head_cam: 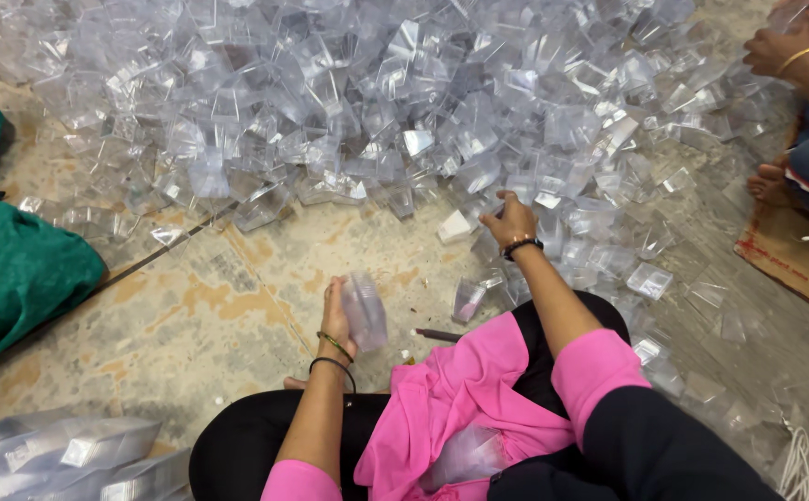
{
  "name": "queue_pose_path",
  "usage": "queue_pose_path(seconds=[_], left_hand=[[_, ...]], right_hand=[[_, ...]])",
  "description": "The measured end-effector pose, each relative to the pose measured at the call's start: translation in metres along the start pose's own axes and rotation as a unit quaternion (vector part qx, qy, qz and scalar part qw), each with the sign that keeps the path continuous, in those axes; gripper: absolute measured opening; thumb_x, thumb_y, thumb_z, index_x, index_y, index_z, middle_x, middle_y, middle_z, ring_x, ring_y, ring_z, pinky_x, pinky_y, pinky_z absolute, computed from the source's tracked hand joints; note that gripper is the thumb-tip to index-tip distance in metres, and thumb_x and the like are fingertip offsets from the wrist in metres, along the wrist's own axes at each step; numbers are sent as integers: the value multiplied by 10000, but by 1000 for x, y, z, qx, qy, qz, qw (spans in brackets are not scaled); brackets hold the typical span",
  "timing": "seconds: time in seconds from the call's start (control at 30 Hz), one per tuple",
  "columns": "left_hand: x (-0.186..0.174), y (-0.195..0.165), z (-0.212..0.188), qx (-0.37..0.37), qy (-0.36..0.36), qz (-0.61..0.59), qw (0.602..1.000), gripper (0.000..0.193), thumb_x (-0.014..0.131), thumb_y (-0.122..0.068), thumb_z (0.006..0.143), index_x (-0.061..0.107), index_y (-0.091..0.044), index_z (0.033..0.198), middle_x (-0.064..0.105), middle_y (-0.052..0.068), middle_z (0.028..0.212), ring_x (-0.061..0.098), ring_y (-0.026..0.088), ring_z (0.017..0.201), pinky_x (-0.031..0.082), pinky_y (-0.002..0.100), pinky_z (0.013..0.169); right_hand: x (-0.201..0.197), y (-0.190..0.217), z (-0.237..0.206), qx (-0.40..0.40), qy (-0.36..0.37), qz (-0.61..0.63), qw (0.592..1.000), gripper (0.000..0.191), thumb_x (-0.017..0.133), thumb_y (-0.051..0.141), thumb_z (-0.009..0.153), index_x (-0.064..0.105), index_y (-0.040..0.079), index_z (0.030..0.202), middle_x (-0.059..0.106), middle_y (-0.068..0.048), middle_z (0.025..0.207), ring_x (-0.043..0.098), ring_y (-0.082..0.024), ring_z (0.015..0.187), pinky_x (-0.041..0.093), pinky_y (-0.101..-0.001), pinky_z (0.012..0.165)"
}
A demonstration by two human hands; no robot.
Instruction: The person sits cross-legged on the floor among large piles of small clear plastic cups. They pick up cups one at a time, press each into an open cup to nest it, and build up stacks, setting completed stacks aside with the growing pile of finished stacks.
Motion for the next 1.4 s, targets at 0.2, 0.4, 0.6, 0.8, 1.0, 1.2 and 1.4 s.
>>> queue_pose_path(seconds=[0.2,0.4,0.6,0.8,1.0,1.2,1.4], left_hand=[[10,20,8,97,118,191,970,527,493,-491,1013,535,-168,1427,522,59,1481,449,174,1361,366,379,1116],[17,42,7,150,198,308,918,506,480,-437,1069,597,-99,1426,642,75,1345,529,158,1263,398,305,1091],[18,51,-6,103,266,360,888,577,468,-450,1048,458,-179,1557,646,83,1350,539,153,1253,416,302,1079],[22,-1,-11,92,172,281,940,632,295,-562,1056,434,-199,1555,427,69,1604,401,200,1426,324,355,1163],[19,-29,-29,-41,149,193,969,696,172,-596,999,392,-269,1573,384,73,1627,410,252,1449,340,402,1185],[32,-7,-33,151,236,368,887,742,150,-601,1053,327,-147,1612,352,135,1651,300,261,1527,232,357,1234],[50,12,-96,128,265,211,932,667,273,-549,1075,309,-140,1602,432,171,1582,427,317,1428,370,417,1150]], right_hand=[[27,-13,-46,0,110,406,907,403,760,165,918,615,-20,1245,782,-103,1084,728,-164,964,560,-298,830],[34,-3,-104,-111,183,507,835,312,616,131,1034,596,-13,1310,769,-120,1153,703,-163,1127,527,-312,1015],[86,44,-156,-144,306,282,898,310,573,281,1027,721,83,1214,754,-75,1140,673,-199,1100,519,-377,985],[71,102,-83,-409,-36,38,911,286,656,124,877,703,93,1158,735,-132,1202,656,-346,1117,476,-513,922],[78,113,-34,-211,81,163,960,175,716,152,916,770,104,1076,749,-74,1001,677,-255,915,543,-378,807],[75,81,-68,-39,388,319,864,305,747,237,911,776,78,1170,693,17,734,566,-81,589,463,-268,526],[67,67,-142,-67,452,246,855,405,585,376,1003,762,113,1255,661,21,853,526,-92,703,439,-258,604]])
Point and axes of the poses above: each hand's wrist, its own z-axis towards the middle knuckle, its own x-axis out of the palm, y = z × x, the point moved 4 cm from there along z, towards the middle knuckle
